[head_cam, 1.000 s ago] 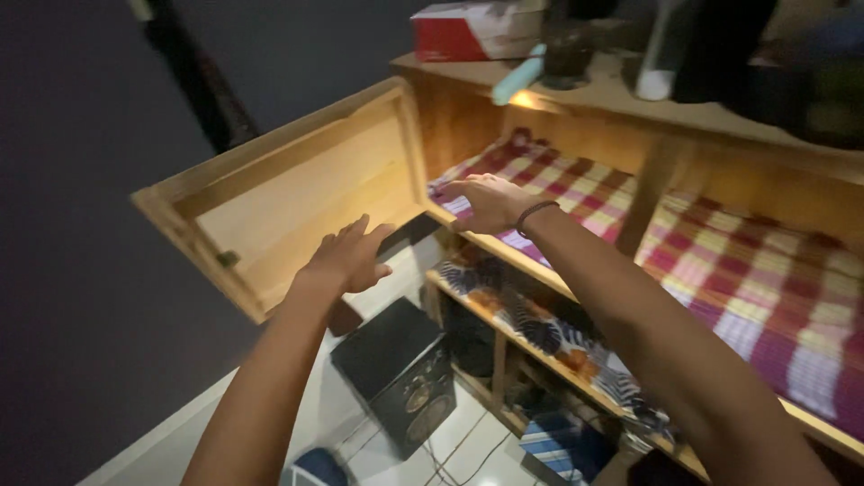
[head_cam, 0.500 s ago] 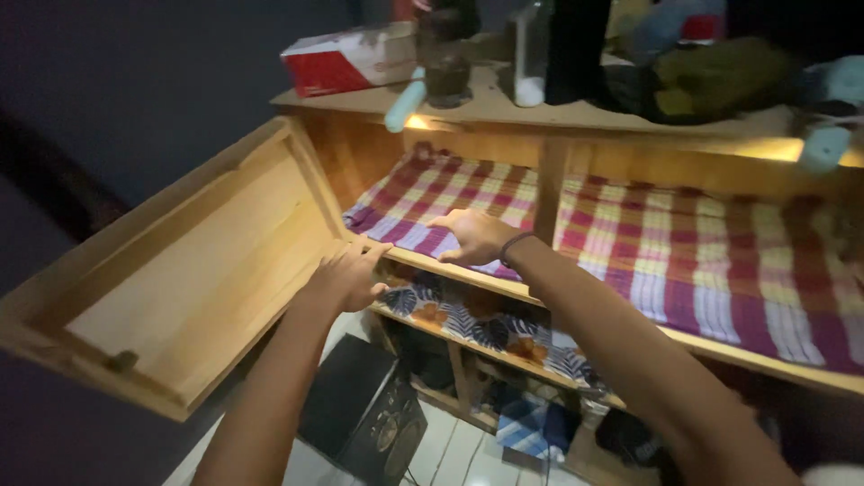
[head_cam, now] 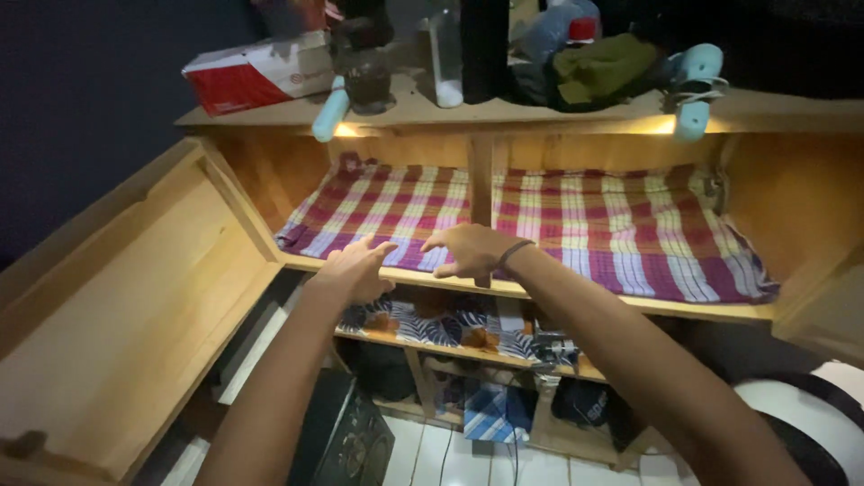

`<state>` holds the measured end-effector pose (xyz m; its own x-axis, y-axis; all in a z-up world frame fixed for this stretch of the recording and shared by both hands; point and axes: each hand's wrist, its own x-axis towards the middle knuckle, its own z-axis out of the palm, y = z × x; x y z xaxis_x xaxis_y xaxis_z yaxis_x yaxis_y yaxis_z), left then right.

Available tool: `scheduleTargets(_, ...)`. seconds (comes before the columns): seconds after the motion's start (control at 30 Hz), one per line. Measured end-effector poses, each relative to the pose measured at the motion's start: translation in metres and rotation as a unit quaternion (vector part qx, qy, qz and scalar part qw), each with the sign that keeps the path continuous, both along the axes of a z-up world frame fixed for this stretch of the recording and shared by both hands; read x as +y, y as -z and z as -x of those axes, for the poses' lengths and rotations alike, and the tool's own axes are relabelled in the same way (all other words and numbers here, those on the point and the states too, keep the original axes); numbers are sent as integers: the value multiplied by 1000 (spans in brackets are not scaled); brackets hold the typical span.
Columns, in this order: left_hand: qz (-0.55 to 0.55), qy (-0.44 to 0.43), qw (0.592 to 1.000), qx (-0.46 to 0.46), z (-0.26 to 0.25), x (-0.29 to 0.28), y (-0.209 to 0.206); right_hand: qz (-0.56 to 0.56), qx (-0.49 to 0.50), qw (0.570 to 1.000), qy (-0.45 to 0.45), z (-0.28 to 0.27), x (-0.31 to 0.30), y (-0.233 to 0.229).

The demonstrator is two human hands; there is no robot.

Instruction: The recorder organizes various small items from a shelf onto a small bedside table.

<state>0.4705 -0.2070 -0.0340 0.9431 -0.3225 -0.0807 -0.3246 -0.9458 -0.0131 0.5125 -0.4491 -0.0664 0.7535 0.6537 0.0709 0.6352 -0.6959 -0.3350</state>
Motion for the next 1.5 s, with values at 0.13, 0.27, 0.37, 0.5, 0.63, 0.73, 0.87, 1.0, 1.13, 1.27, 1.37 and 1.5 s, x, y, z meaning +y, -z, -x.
scheduleTargets(0.13, -37, 36, 999, 10, -8, -27, 3, 27, 2, 999, 37, 16, -25, -10)
scheduleTargets(0.27, 5, 94, 996, -1, -21, -43, 18, 71, -4, 995, 72, 22, -52, -12)
scheduleTargets(0.37, 17, 120, 993, -13, -24, -57, 20, 58, -15, 996, 71, 24, -70, -12)
scheduleTargets(0.5, -5, 116, 993, -4, -13, -88, -5, 85, 31, 992, 93, 32, -82, -29)
scheduleTargets(0.63, 88, 118, 988, -49, 9, -126, -62, 84, -40, 992, 83, 47, -81, -79)
scheduleTargets(0.73, 103, 145, 968, -178, 7, -149, -91, 94, -48, 983, 152, 66, -79, -130)
scheduleTargets(0.87, 120, 132, 958, -227, 10, -167, -130, 91, -145, 967, 189, 72, -96, -173)
scheduleTargets(1.0, 128, 161, 926, -317, -12, -170, -138, 94, -200, 944, 245, 46, -128, -186)
scheduleTargets(1.13, 128, 153, 932, -303, -14, -168, -155, 92, -252, 933, 239, 55, -137, -208)
scheduleTargets(1.27, 156, 166, 926, -301, -29, -167, -167, 100, -274, 908, 301, 45, -143, -215)
scheduleTargets(1.37, 155, 199, 912, -322, -37, -169, -177, 109, -333, 885, 306, 40, -148, -228)
scheduleTargets(1.5, 192, 246, 878, -362, -37, -171, -190, 127, -361, 860, 338, 52, -138, -250)
